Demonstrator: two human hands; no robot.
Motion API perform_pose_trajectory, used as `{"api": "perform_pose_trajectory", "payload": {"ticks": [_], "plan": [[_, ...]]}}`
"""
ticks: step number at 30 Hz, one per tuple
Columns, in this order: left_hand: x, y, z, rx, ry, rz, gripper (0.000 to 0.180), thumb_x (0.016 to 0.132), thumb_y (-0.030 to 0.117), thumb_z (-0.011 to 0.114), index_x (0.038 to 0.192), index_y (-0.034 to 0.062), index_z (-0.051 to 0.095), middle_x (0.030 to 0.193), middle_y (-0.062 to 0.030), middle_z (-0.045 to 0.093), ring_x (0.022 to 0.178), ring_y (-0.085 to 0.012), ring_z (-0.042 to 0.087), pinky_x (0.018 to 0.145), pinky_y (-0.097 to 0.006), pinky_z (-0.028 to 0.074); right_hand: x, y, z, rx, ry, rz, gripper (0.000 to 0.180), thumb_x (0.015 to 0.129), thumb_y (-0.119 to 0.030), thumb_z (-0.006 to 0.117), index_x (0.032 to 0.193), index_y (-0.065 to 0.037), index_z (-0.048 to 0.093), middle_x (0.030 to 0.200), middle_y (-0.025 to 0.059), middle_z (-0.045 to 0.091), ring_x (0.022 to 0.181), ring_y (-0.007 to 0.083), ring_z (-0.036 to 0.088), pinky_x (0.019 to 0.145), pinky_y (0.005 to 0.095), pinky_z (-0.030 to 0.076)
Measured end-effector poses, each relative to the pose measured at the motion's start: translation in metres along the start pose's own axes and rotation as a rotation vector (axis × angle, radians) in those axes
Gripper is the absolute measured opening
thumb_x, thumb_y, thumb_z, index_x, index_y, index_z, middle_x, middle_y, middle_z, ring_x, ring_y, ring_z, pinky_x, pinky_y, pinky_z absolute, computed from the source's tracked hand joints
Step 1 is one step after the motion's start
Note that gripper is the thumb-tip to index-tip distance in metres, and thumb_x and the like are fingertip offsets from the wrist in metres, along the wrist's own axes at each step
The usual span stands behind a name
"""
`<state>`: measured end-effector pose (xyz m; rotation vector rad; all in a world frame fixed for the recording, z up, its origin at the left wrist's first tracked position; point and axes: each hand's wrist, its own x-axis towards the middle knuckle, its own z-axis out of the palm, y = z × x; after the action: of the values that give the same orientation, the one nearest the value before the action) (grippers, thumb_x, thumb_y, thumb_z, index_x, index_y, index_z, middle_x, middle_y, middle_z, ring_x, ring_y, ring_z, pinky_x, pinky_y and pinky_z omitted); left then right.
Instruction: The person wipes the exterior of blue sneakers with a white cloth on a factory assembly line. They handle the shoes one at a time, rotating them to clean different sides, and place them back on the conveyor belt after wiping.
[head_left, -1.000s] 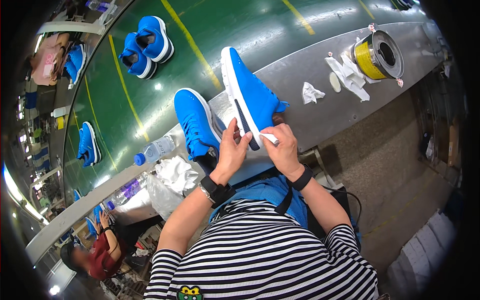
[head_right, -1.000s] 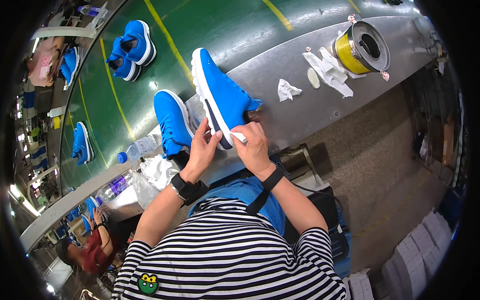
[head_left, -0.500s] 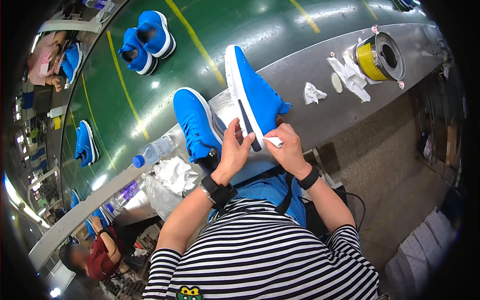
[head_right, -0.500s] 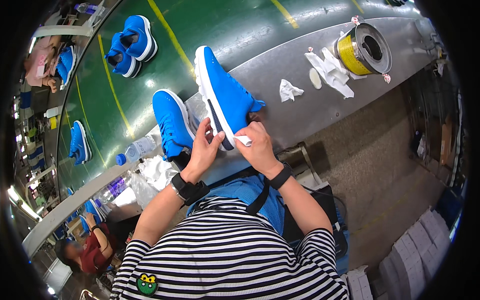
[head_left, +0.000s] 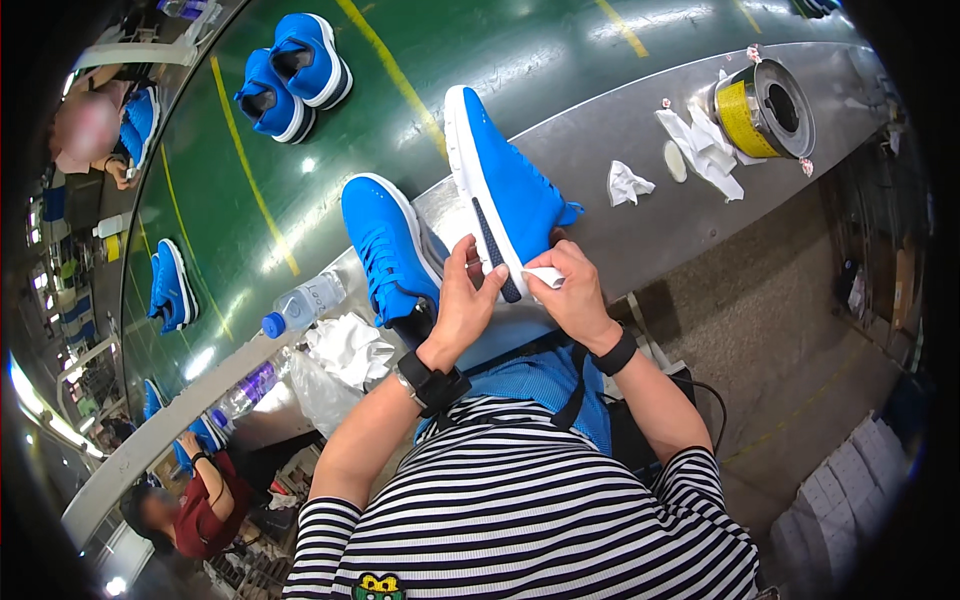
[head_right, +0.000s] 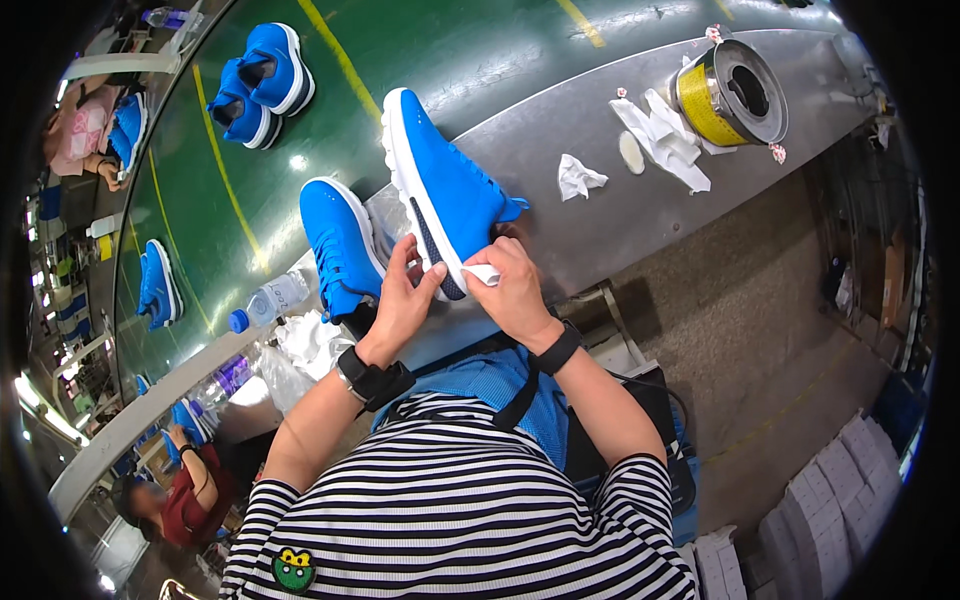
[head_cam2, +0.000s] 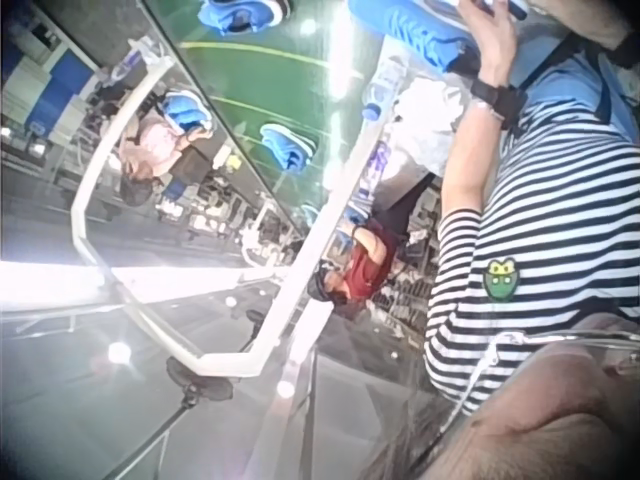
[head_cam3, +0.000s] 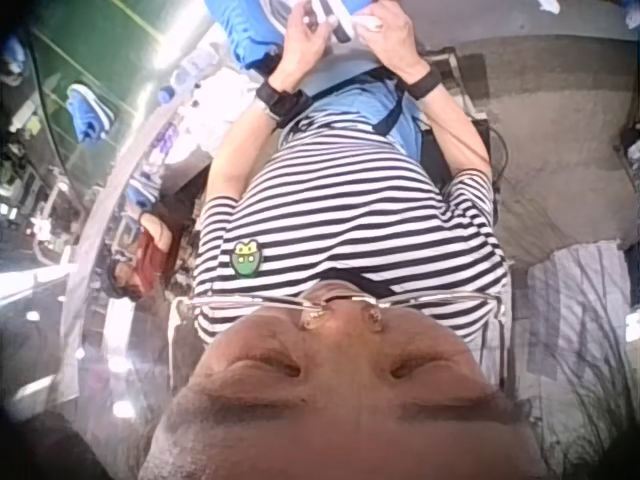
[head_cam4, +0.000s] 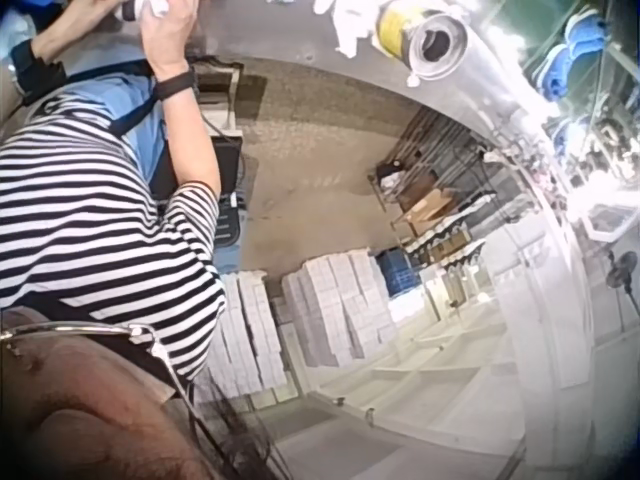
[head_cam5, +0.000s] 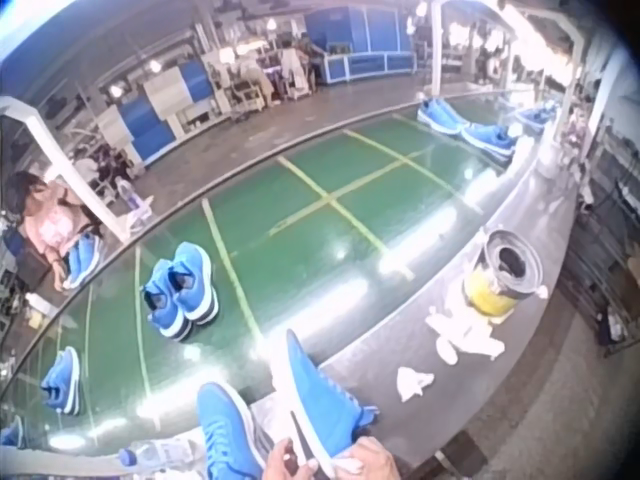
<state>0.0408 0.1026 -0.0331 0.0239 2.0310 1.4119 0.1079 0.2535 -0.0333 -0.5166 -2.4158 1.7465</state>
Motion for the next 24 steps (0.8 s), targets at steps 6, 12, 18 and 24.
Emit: {"api": "perform_pose_trajectory", "payload": {"ticks": [6,12,18,24], "plan": [[-0.001,-0.001,0.000,0.037,-0.001,0.016,0.061,0.080,0.013,0.062,0.128,-0.0050,0.028,0.116,-0.0203,0.045,0.100,-0.0242,0.052,0.082,-0.033,0.045,0.002,0.000,0.002,-0.041,0.046,-0.052,0.008,0.069,-0.004,0.065,0.074,-0.001,0.060,0.071,0.0075,0.050,0.066,0.0204,0.050,0.059,0.0299,0.041],[0.000,0.002,-0.001,-0.025,-0.009,-0.002,0.062,0.080,0.013,0.063,0.128,-0.0056,0.028,0.114,-0.0194,0.046,0.100,-0.0236,0.052,0.083,-0.033,0.045,0.000,0.001,-0.009,0.295,-0.039,0.180,0.007,0.074,-0.004,0.064,0.080,-0.001,0.063,0.073,0.0026,0.051,0.068,0.0122,0.051,0.061,0.0251,0.040],[0.000,0.002,0.000,-0.031,-0.003,-0.022,0.063,0.080,0.013,0.063,0.128,-0.0057,0.027,0.114,-0.0187,0.046,0.099,-0.0228,0.052,0.083,-0.033,0.044,0.003,0.000,-0.009,0.071,-0.082,0.029,0.008,0.072,-0.006,0.066,0.076,-0.001,0.062,0.071,0.0051,0.051,0.068,0.0154,0.049,0.061,0.0263,0.038],[0.000,0.000,0.000,-0.009,-0.015,-0.010,0.063,0.079,0.012,0.063,0.128,-0.0055,0.028,0.115,-0.0187,0.045,0.099,-0.0224,0.051,0.083,-0.033,0.044,0.003,0.002,-0.008,0.007,-0.087,-0.006,0.009,0.070,-0.005,0.066,0.074,-0.001,0.059,0.071,0.0071,0.050,0.066,0.0186,0.049,0.058,0.0291,0.037]]}}
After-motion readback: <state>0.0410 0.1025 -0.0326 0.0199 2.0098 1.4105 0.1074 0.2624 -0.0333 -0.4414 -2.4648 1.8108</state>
